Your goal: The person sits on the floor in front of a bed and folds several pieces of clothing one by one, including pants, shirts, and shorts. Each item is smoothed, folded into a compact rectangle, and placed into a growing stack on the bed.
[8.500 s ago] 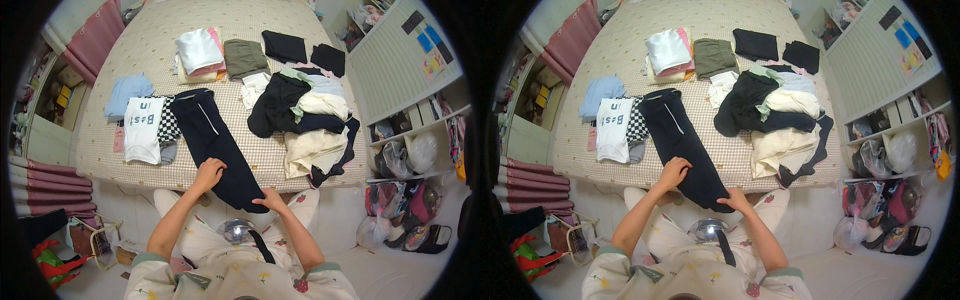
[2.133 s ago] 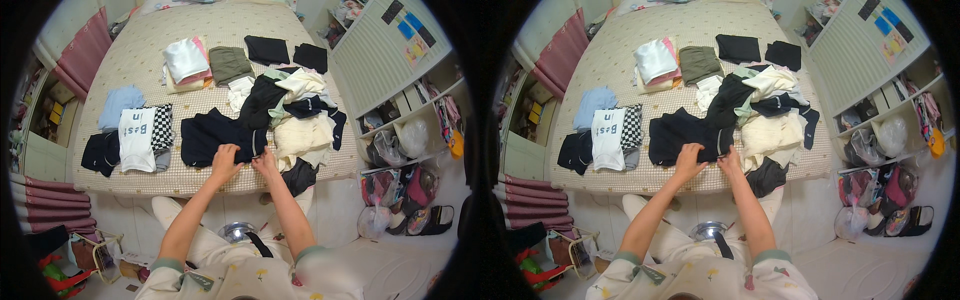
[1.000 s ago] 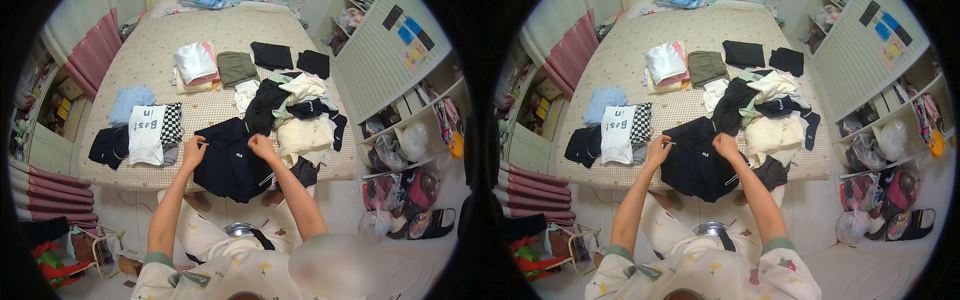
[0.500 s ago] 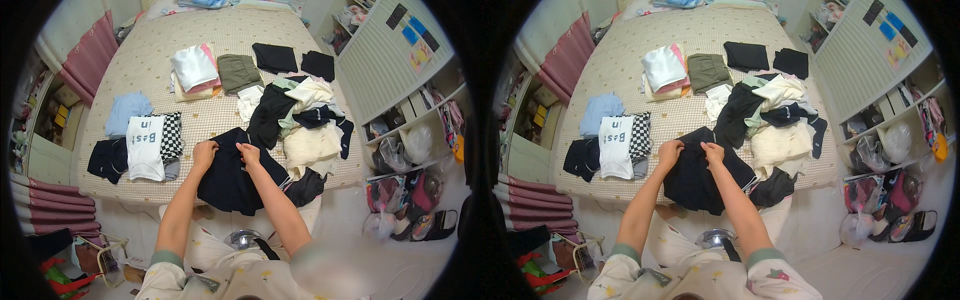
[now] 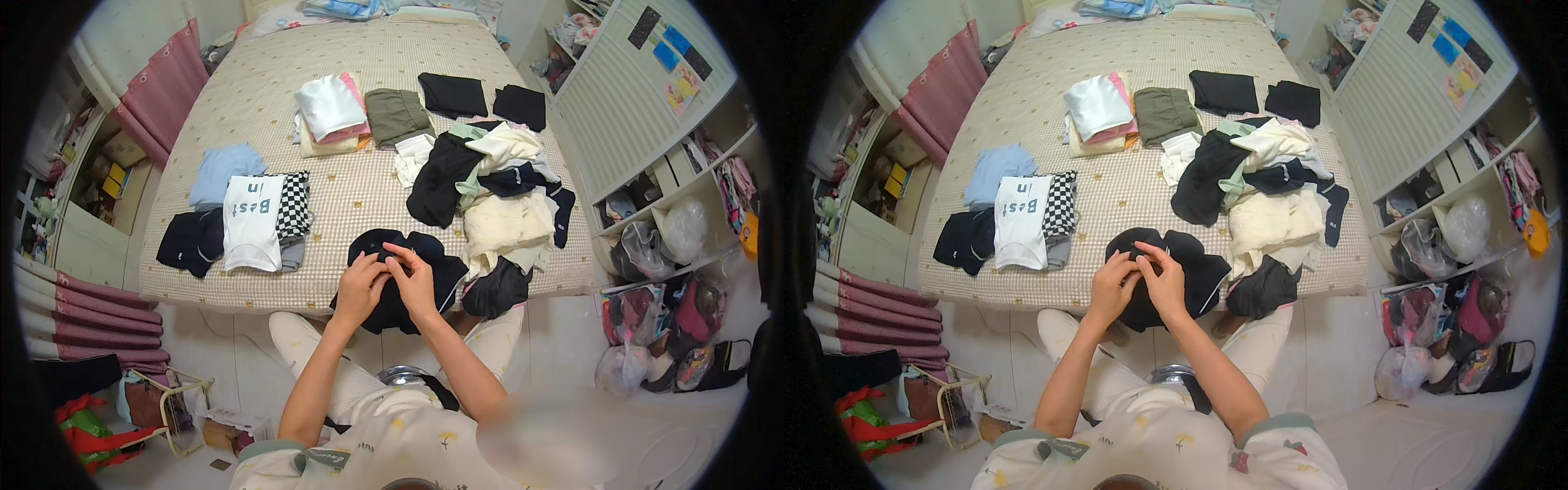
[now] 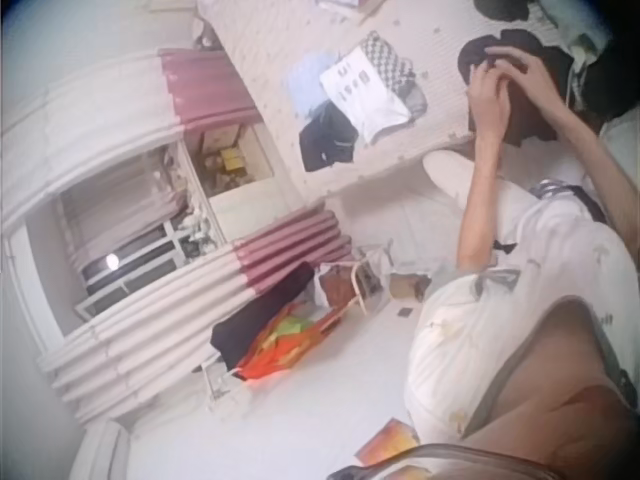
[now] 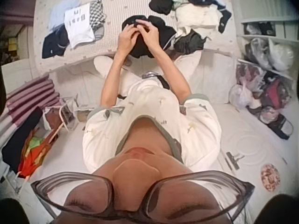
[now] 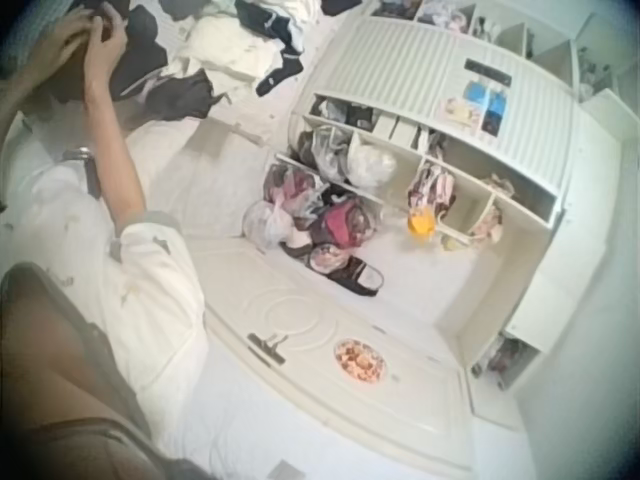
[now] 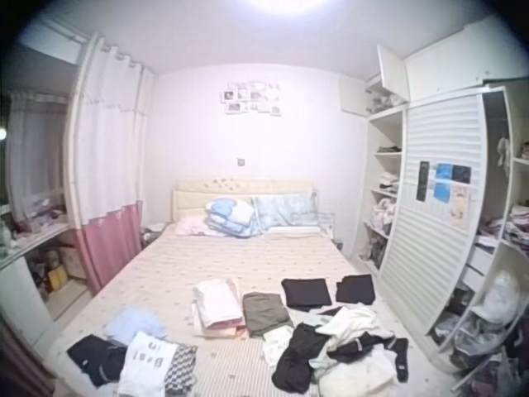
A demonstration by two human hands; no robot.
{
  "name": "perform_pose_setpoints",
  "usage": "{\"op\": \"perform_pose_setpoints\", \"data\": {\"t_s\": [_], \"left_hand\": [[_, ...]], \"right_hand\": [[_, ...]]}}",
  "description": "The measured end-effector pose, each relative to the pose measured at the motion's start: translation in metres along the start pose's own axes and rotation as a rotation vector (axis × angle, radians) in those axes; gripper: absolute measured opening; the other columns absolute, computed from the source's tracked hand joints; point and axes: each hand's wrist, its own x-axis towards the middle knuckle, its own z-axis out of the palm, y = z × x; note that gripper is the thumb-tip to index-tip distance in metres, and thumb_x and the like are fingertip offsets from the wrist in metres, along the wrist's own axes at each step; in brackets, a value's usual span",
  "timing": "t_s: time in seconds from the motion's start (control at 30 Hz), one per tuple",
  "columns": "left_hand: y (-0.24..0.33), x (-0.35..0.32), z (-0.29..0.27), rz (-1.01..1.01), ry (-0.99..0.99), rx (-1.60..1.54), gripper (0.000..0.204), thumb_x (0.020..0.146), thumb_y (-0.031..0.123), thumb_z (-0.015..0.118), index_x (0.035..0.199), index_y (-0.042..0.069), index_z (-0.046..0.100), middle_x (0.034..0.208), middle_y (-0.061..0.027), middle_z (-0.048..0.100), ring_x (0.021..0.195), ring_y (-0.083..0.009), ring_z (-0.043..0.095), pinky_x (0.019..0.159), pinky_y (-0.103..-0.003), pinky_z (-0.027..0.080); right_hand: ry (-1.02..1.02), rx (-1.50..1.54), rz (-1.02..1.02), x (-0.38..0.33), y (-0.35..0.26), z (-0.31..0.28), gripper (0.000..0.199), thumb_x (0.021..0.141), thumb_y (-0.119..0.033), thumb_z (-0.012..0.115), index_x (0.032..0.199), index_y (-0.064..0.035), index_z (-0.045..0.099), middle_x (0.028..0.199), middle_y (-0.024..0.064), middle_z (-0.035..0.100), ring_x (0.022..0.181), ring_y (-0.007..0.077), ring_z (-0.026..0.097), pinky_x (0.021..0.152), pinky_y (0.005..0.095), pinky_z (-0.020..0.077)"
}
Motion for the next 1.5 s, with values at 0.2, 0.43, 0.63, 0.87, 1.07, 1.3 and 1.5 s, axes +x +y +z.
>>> {"op": "perform_pose_setpoints", "data": {"t_s": [0.2,0.43,0.63,0.87,1.07,1.3,1.5], "left_hand": [[0.028,-0.009,-0.012,0.022,0.018,-0.106,0.009,0.079,-0.004,0.062,0.086,0.0,0.061,0.083,-0.015,0.061,0.084,-0.0343,0.061,0.095,-0.043,0.046],[0.079,0.023,-0.051,0.109,-0.046,-0.152,0.012,0.076,-0.007,0.063,0.086,0.001,0.062,0.082,-0.0128,0.06,0.079,-0.0301,0.06,0.074,-0.035,0.048],[0.105,0.025,-0.061,0.118,0.061,-0.105,0.013,0.075,-0.006,0.066,0.086,0.001,0.065,0.084,-0.0102,0.062,0.079,-0.0263,0.061,0.07,-0.033,0.048],[0.124,0.016,-0.065,0.201,0.264,-0.001,0.017,0.069,-0.003,0.073,0.084,0.004,0.069,0.081,-0.0067,0.065,0.072,-0.0213,0.062,0.062,-0.03,0.049],[0.126,0.017,-0.061,0.388,0.257,0.138,0.018,0.067,-0.002,0.073,0.083,0.004,0.067,0.078,-0.0076,0.065,0.069,-0.0237,0.064,0.071,-0.034,0.055],[0.129,0.009,-0.064,0.408,0.306,0.196,0.018,0.066,-0.002,0.073,0.081,0.004,0.067,0.076,-0.008,0.065,0.068,-0.0238,0.064,0.071,-0.035,0.056],[0.132,0.008,-0.067,0.353,0.337,0.184,0.021,0.064,-0.003,0.074,0.082,0.004,0.068,0.077,-0.0077,0.066,0.068,-0.0225,0.065,0.063,-0.031,0.053]], "right_hand": [[0.01,-0.773,-0.163,-0.01,-0.082,-0.035,0.029,0.088,-0.011,0.059,0.116,-0.0133,0.066,0.12,0.0138,0.06,0.093,0.0199,0.061,0.08,0.0288,0.0473],[-0.737,-0.385,-0.346,0.037,-0.107,-0.063,0.026,0.091,-0.011,0.059,0.116,-0.0069,0.063,0.114,0.0043,0.06,0.103,0.0148,0.055,0.091,0.0285,0.0429],[-0.613,-0.147,-0.234,0.024,-0.116,-0.057,0.019,0.089,-0.015,0.064,0.099,0.0009,0.064,0.085,-0.001,0.063,0.079,0.0049,0.056,0.072,0.02,0.0452],[-0.244,-0.369,-0.352,0.002,-0.134,-0.059,0.024,0.084,-0.021,0.068,0.088,0.0023,0.064,0.072,0.0067,0.062,0.065,0.0085,0.056,0.059,0.0256,0.0441],[-0.311,-0.1,-0.175,-0.02,-0.128,-0.05,0.018,0.084,-0.016,0.068,0.085,0.0017,0.065,0.076,0.0012,0.064,0.071,0.0072,0.057,0.067,0.0233,0.0458],[-0.227,-0.234,-0.216,-0.037,-0.135,-0.042,0.018,0.08,-0.015,0.07,0.086,0.0019,0.067,0.078,0.0066,0.066,0.071,0.0123,0.06,0.065,0.0257,0.0468],[-0.198,-0.441,-0.42,-0.044,-0.158,-0.038,0.017,0.077,-0.013,0.07,0.085,0.0014,0.066,0.08,0.0125,0.065,0.07,0.0254,0.062,0.064,0.0309,0.0486]]}}
